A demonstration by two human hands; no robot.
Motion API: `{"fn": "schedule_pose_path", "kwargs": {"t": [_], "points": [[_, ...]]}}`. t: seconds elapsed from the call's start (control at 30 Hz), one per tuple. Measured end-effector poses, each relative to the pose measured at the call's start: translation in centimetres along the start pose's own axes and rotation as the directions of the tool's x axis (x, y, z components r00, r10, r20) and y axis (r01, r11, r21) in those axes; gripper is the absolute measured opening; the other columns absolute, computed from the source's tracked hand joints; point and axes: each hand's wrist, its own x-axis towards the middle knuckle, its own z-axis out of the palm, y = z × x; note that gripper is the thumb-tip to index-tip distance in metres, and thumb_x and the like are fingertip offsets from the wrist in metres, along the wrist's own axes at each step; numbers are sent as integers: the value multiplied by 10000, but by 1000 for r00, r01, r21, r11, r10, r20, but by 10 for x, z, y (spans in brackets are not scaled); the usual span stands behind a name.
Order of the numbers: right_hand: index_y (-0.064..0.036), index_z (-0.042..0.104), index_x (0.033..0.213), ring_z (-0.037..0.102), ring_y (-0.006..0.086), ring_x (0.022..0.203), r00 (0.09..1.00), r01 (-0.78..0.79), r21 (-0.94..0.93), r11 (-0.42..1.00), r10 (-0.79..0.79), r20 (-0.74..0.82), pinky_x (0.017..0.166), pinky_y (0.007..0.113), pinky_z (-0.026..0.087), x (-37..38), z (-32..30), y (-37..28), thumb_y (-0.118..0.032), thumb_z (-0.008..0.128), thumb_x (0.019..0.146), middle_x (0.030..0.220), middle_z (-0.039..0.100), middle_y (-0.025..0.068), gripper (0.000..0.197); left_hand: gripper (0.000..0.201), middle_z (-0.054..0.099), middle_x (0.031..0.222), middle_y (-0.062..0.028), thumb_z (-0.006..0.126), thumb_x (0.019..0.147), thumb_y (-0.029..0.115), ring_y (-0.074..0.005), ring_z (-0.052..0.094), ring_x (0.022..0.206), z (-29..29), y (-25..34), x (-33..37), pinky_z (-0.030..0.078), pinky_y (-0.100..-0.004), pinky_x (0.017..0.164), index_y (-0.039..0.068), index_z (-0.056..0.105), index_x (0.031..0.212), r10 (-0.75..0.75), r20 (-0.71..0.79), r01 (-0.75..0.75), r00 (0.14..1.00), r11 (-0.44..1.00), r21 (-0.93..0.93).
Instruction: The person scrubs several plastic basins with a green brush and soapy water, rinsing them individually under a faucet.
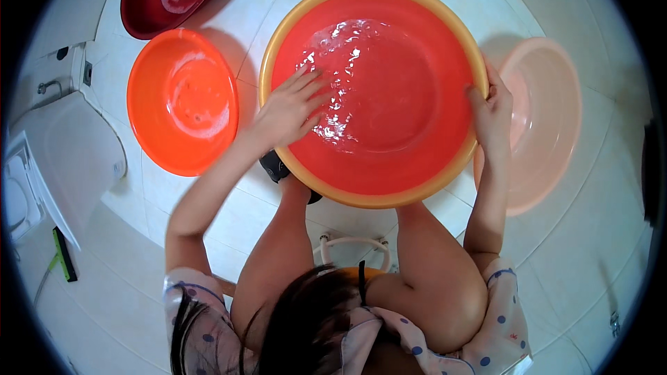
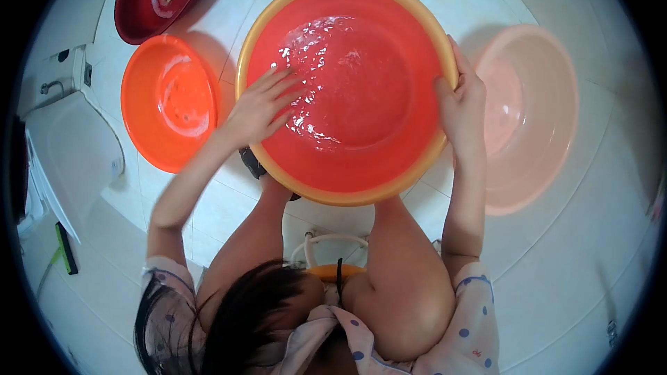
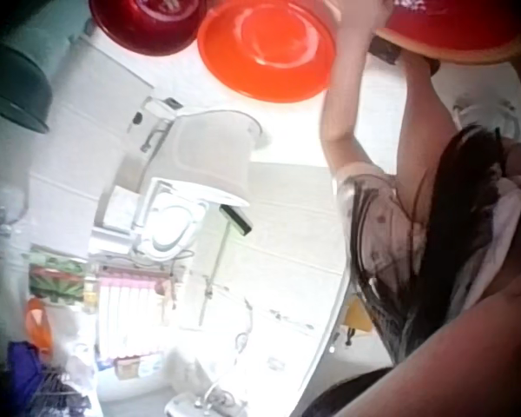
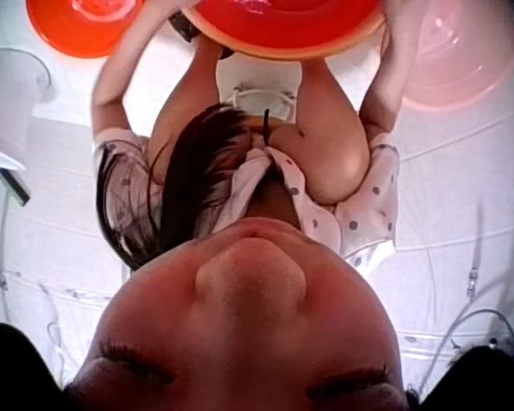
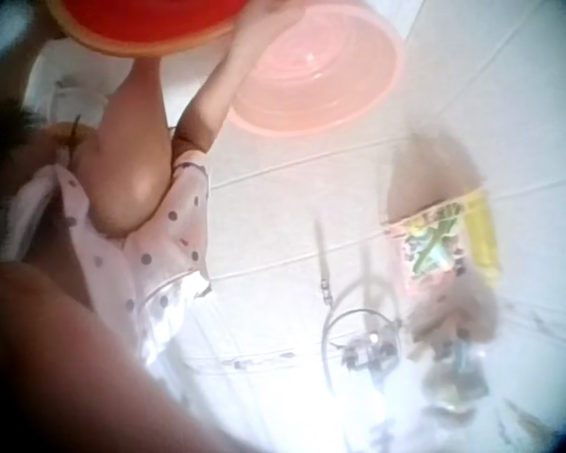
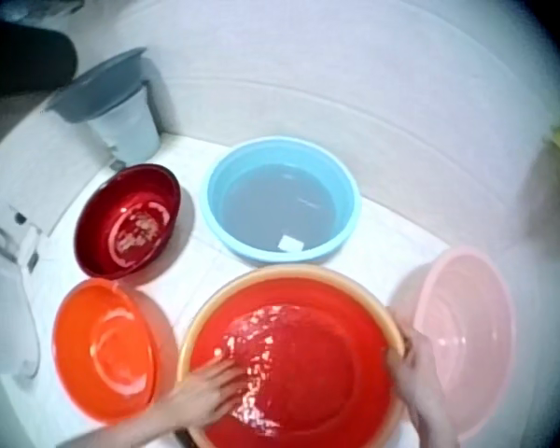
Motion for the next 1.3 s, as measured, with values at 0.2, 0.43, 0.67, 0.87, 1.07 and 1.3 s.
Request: {"fn": "schedule_pose_path", "kwargs": {"t": [0.2, 0.43, 0.67, 0.87, 1.07, 1.3], "points": [[10, 405, 1274, 520, 179, 1066, 997, 79, -39, 996, -80, -14, 880, 262, 406, 3, 3, -14, 98, 389, 777, 1179, 533, 139, 505, 602, 233, 1423, -52, 566, 756, 248, -200, 149, 1333, 19, -77, 76, 94, -368, 1109, 110, 371, 1308, 205, 120, -235, 971, 902, 362], [28, 421, 1255, 549, 166, 997, 992, 122, -186, 975, -123, 5, 811, 240, 429, -2, 7, -24, 86, 417, 779, 1130, 557, 150, 480, 767, 116, 1461, -7, 569, 740, 253, -162, 131, 1338, 19, -51, 110, 85, -357, 1110, 139, 182, 1393, 49, -180, 12, 982, 946, 324], [55, 408, 1251, 547, 176, 996, 992, 118, -109, 987, -122, -28, 811, 239, 426, -4, 8, -18, 99, 417, 773, 1123, 554, 165, 479, 656, 163, 1449, -15, 474, 811, 215, -171, 148, 1334, 32, -47, 131, 92, -359, 1112, 140, 177, 1391, 299, 10, -279, 954, 878, 388], [38, 412, 1253, 557, 148, 905, 990, 123, -179, 976, -132, -43, 755, 224, 431, -7, 11, -24, 108, 415, 766, 1071, 575, 152, 492, 609, 142, 1454, 12, 429, 828, 186, -142, 132, 1335, 18, -80, 123, 87, -318, 1118, 127, 192, 1386, 359, -25, -322, 933, 866, 383], [23, 421, 1252, 551, 126, 820, 990, 126, -202, 971, -137, -41, 701, 214, 429, -6, 10, -27, 113, 411, 761, 1022, 591, 143, 499, 631, 96, 1462, 40, 464, 821, 219, -121, 102, 1339, -10, -69, 133, 84, -312, 1115, 151, 195, 1388, 329, -80, -243, 941, 821, 516], [41, 421, 1243, 564, 190, 981, 975, 188, -196, 962, -206, -79, 801, 254, 432, -16, 22, -23, 115, 411, 751, 1074, 580, 171, 497, 597, 153, 1451, -38, 455, 845, 347, -233, 159, 1329, 62, 26, 149, 120, -445, 1079, 193, 232, 1377, 35, -602, -124, 798, 987, -107]]}}
